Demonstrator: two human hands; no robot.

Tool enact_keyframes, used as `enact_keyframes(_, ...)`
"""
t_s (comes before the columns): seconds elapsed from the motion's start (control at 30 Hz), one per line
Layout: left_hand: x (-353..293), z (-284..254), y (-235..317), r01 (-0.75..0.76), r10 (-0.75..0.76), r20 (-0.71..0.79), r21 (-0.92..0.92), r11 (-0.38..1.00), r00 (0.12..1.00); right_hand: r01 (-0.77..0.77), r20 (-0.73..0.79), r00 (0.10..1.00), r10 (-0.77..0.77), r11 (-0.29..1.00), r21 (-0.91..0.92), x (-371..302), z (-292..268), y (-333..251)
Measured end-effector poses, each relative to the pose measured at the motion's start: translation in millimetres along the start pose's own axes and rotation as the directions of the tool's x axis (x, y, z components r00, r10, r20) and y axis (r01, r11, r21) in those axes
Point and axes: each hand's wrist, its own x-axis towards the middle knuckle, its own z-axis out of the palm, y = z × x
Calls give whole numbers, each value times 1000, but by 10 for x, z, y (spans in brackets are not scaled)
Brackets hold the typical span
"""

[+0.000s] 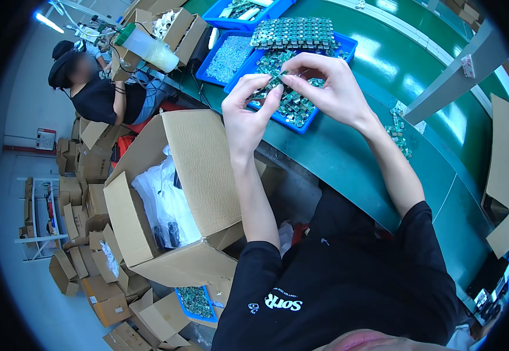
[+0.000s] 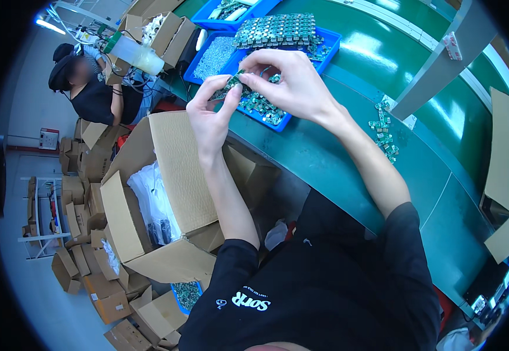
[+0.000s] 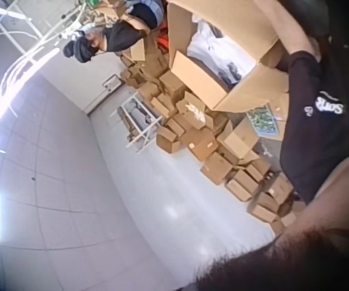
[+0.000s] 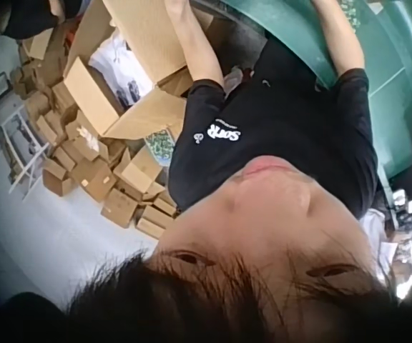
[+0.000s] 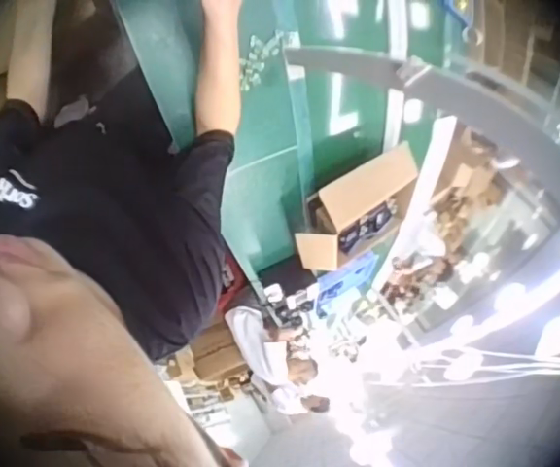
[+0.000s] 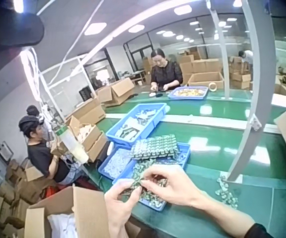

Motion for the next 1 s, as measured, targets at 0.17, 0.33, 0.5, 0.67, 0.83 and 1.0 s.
enact_keyframes(0.17,40,-27,-51,-134,131,49,72,988,990,-32,12,999,31,993,114,-1,23,38)
enact_keyframes(0.33,-15,100,31,-47,67,-102,189,981,993,126,-139,979,-151,977,-174,-35,133,-70)
enact_keyframes(0.5,-10,152,112,-105,153,-156,282,954,976,274,-258,894,-366,903,-331,-61,202,-75)
enact_keyframes(0.67,-27,167,126,-134,211,-187,354,925,960,306,-267,862,-431,862,-403,-66,220,-82)
enact_keyframes(0.83,-31,191,116,-153,236,-199,363,919,951,332,-278,830,-484,828,-452,-55,217,-74)
enact_keyframes(1.0,-22,148,189,-65,116,-185,259,964,976,256,-251,910,-330,924,-283,-57,152,-89)
